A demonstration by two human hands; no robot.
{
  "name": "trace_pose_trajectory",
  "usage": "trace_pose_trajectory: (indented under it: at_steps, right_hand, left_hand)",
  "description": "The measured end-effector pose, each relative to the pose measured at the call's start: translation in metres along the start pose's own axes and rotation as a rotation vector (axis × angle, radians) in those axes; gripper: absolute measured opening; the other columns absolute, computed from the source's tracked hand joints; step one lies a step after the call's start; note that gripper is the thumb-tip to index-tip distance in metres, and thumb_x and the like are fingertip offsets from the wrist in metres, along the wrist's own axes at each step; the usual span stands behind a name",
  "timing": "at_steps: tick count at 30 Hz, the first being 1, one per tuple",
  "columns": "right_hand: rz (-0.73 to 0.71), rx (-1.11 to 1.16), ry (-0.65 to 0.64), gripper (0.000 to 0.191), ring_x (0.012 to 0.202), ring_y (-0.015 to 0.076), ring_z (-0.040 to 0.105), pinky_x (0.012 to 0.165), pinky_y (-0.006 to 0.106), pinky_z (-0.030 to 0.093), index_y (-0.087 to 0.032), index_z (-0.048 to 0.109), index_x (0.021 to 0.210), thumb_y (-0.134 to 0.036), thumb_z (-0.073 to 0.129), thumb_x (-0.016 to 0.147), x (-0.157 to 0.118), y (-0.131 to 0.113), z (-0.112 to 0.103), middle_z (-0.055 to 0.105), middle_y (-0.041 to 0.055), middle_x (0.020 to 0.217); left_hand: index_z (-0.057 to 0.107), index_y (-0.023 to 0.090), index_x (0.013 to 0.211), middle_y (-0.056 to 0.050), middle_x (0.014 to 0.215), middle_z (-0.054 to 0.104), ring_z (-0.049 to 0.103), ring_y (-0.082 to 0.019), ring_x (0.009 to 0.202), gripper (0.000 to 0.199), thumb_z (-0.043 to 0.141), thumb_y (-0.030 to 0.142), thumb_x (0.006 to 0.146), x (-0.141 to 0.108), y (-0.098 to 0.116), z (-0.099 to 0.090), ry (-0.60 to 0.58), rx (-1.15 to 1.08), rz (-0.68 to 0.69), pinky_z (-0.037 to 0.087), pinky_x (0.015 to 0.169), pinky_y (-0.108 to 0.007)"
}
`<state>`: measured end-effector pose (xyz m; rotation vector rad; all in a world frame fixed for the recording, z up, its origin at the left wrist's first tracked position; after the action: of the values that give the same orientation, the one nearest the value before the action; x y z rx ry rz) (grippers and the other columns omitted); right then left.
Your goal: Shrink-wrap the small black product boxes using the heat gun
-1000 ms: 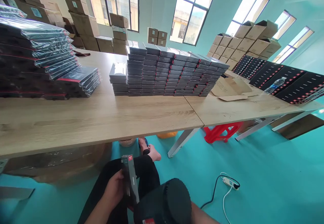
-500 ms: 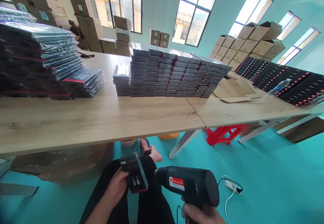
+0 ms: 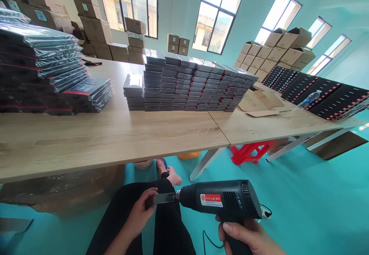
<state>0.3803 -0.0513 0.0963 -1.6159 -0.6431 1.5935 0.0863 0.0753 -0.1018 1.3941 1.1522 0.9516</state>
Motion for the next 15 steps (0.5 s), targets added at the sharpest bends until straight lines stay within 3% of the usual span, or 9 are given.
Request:
trace_pose_trajectory:
  at_steps: [3, 6, 9, 12, 15]
  right_hand:
    - [-0.018, -0.051, -0.014, 0.047, 0.056, 0.0162, 0.061, 0.049, 0.028, 0.042, -0.015, 0.071, 0.093, -0.054, 0.079, 0.067, 0.002, 0.000, 0.001, 0.069, 0.0045, 0.073]
    - [0.012, -0.158, -0.107, 0.048, 0.058, 0.0161, 0.058, 0.054, 0.029, 0.041, -0.014, 0.072, 0.085, -0.059, 0.076, 0.068, 0.000, -0.003, 0.016, 0.066, 0.0043, 0.069]
    - [0.014, -0.294, -0.176, 0.051, 0.066, 0.0173, 0.056, 0.062, 0.030, 0.041, -0.015, 0.071, 0.078, -0.065, 0.074, 0.067, -0.002, -0.010, 0.037, 0.063, 0.0040, 0.067]
    - [-0.020, -0.368, -0.130, 0.049, 0.069, 0.0186, 0.055, 0.065, 0.031, 0.043, -0.017, 0.069, 0.079, -0.065, 0.070, 0.071, -0.002, -0.018, 0.049, 0.062, 0.0038, 0.070]
    - [-0.001, -0.396, -0.158, 0.044, 0.069, 0.0189, 0.053, 0.064, 0.031, 0.044, -0.018, 0.068, 0.079, -0.061, 0.070, 0.072, -0.001, -0.020, 0.054, 0.060, 0.0030, 0.069]
  left_hand:
    - [0.069, 0.024, 0.095, -0.011, 0.126, 0.063, 0.060, -0.028, 0.120, 0.024, 0.061, 0.017, 0.074, -0.001, 0.005, 0.001, 0.006, 0.043, 0.037, 0.046, 0.103, -0.047]
    - [0.070, 0.025, 0.095, -0.010, 0.125, 0.063, 0.059, -0.029, 0.120, 0.029, 0.059, 0.014, 0.072, 0.000, 0.007, 0.003, 0.017, 0.106, 0.077, 0.047, 0.103, -0.050]
    - [0.071, 0.027, 0.096, -0.009, 0.125, 0.063, 0.059, -0.029, 0.122, 0.033, 0.058, 0.011, 0.070, 0.000, 0.005, 0.004, 0.031, 0.194, 0.123, 0.039, 0.110, -0.056]
    - [0.070, 0.029, 0.097, -0.007, 0.126, 0.063, 0.057, -0.029, 0.124, 0.037, 0.057, 0.009, 0.070, 0.000, 0.001, 0.002, 0.063, 0.267, 0.159, 0.027, 0.116, -0.062]
    - [0.070, 0.030, 0.098, -0.006, 0.128, 0.062, 0.056, -0.029, 0.125, 0.039, 0.055, 0.008, 0.070, -0.001, -0.002, 0.000, 0.093, 0.305, 0.166, 0.027, 0.116, -0.062]
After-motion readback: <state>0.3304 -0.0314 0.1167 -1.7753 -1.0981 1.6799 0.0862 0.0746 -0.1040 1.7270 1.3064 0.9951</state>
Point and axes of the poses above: each hand's wrist, its own x-axis towards the middle knuckle, its own z-axis out of the palm, y = z × x, the point moved 2 cm from there along x, towards the middle knuckle
